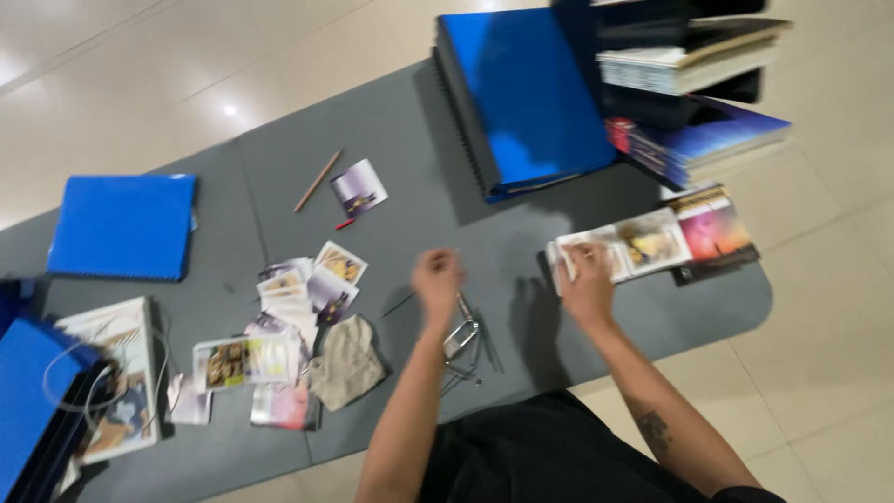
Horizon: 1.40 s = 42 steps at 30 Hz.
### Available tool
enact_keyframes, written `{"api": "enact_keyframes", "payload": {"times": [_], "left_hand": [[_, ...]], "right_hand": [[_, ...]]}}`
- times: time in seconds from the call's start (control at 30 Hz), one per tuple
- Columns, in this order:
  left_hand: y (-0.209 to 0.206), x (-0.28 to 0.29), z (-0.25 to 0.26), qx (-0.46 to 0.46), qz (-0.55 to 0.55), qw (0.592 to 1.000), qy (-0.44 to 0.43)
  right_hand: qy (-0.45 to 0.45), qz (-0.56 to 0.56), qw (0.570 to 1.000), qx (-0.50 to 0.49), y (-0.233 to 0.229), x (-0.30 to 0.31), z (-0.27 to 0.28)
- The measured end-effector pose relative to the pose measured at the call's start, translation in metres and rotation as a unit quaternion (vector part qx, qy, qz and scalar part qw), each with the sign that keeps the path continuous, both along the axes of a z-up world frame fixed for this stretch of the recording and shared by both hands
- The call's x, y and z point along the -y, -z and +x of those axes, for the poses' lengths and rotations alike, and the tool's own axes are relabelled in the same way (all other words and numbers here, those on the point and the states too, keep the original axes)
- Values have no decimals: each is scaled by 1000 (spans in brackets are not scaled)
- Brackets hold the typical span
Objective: The recorder is cleaning and organizing photos on a desk using a cloth.
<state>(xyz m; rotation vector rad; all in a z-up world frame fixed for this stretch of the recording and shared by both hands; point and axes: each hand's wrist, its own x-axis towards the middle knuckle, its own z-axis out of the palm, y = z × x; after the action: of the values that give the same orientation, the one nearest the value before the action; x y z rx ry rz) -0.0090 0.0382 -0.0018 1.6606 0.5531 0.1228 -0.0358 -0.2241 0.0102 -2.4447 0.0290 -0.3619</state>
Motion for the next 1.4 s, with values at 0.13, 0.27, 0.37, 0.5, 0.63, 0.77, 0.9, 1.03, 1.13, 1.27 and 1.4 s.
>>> {"api": "enact_keyframes", "payload": {"times": [0.13,0.27,0.37,0.5,0.63,0.77,0.9,1.03,1.13,1.27,1.4], "left_hand": [[60,-169,-58,-42,182,972,-143],[66,-294,-140,-21,363,899,-245],[60,-347,-179,-127,448,859,-212],[19,-356,-194,-343,464,815,-55],[33,-376,-203,-237,438,864,-70],[31,-408,-203,-204,405,879,-145],[101,-473,-215,4,307,891,-335],[130,-520,-225,-74,283,897,-331],[67,-499,-215,-107,251,942,-197],[38,-474,-204,-176,375,906,-84],[50,-457,-203,-56,413,909,-27]], "right_hand": [[-81,85,992,-40,-33,-90,-22],[-188,90,963,-173,-39,-170,-43],[-273,63,944,-177,-31,-224,-55],[-417,-8,898,-138,-28,-294,-72],[-458,-130,849,-231,-39,-353,-91],[-395,-186,856,-275,14,-387,-112],[-344,-154,892,-249,38,-401,-120],[-315,-214,877,-293,6,-418,-117],[-283,-199,843,-413,-10,-427,-118],[-264,-190,885,-333,21,-430,-127],[-263,-193,902,-284,28,-429,-128]]}}
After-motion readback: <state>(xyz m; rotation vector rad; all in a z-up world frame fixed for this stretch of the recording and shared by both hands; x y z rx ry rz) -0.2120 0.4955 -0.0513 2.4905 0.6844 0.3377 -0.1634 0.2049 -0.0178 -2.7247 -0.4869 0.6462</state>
